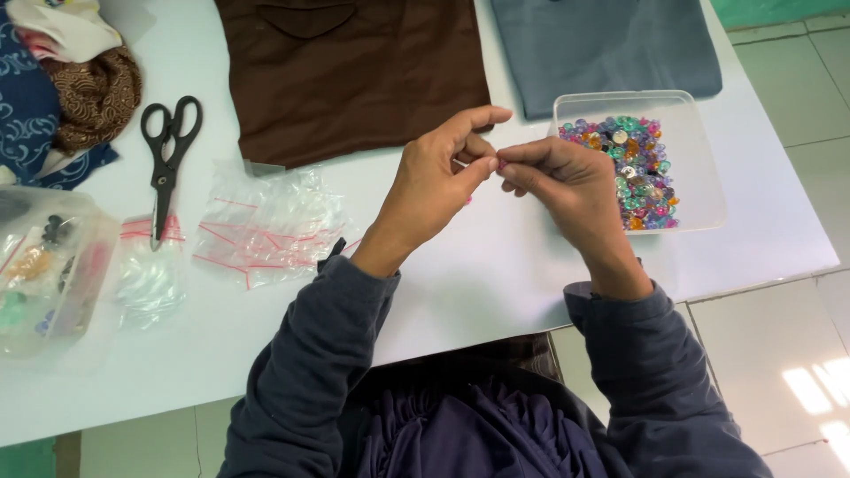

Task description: The person sorts small colorful buttons from a plastic container into small ziplock bags on a white table. They handle the buttons by hand, placing them into bags and occasionally adjusting the bags. Folded trousers and scissors are visible on the table.

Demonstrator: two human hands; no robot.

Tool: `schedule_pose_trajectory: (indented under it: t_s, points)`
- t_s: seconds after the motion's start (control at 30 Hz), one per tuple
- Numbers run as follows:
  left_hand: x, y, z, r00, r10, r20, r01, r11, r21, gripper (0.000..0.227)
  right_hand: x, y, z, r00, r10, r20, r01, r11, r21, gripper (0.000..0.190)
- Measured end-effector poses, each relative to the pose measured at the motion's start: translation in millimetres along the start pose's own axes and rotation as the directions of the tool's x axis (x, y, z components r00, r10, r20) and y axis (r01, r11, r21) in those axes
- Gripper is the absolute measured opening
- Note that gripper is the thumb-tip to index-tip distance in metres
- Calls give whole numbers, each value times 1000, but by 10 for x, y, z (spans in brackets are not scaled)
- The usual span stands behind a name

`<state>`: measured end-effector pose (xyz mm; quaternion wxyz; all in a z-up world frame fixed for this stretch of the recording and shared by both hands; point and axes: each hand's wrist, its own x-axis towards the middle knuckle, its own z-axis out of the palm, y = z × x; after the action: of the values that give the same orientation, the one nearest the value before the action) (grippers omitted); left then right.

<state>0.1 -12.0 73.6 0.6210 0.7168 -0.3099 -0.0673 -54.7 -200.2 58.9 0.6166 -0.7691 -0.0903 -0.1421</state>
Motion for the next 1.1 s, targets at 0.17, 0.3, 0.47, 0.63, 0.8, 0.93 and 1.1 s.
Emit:
schedule_pose_trajectory:
  t_s: [0.17,0.3,0.47,0.63,0.8,0.93,1.1]
  points:
    - [-389,-484,-115,996,-71,-55,77,989,128,45,-121,362,395,995,53,80,-48,997,-67,14]
    - [-611,-930,-37,995,-85,-57,98,953,288,42,-286,621,579,987,97,125,-63,965,-255,14]
    - [-677,-1044,50,989,-108,-105,140,918,372,37,-345,797,687,993,62,96,-15,905,-425,13]
    - [-624,-1100,98,988,-127,-89,152,907,394,35,-330,830,743,995,-47,84,86,834,-545,11]
    - [-602,-1083,120,984,-136,-111,171,885,432,35,-329,858,750,995,-51,88,92,819,-567,18]
    - [-604,-1029,117,985,-136,-109,170,889,426,36,-358,919,708,997,-47,53,68,836,-544,19]
    - [-617,-988,124,982,-137,-129,180,885,430,47,-375,822,625,997,-78,-29,60,913,-403,23]
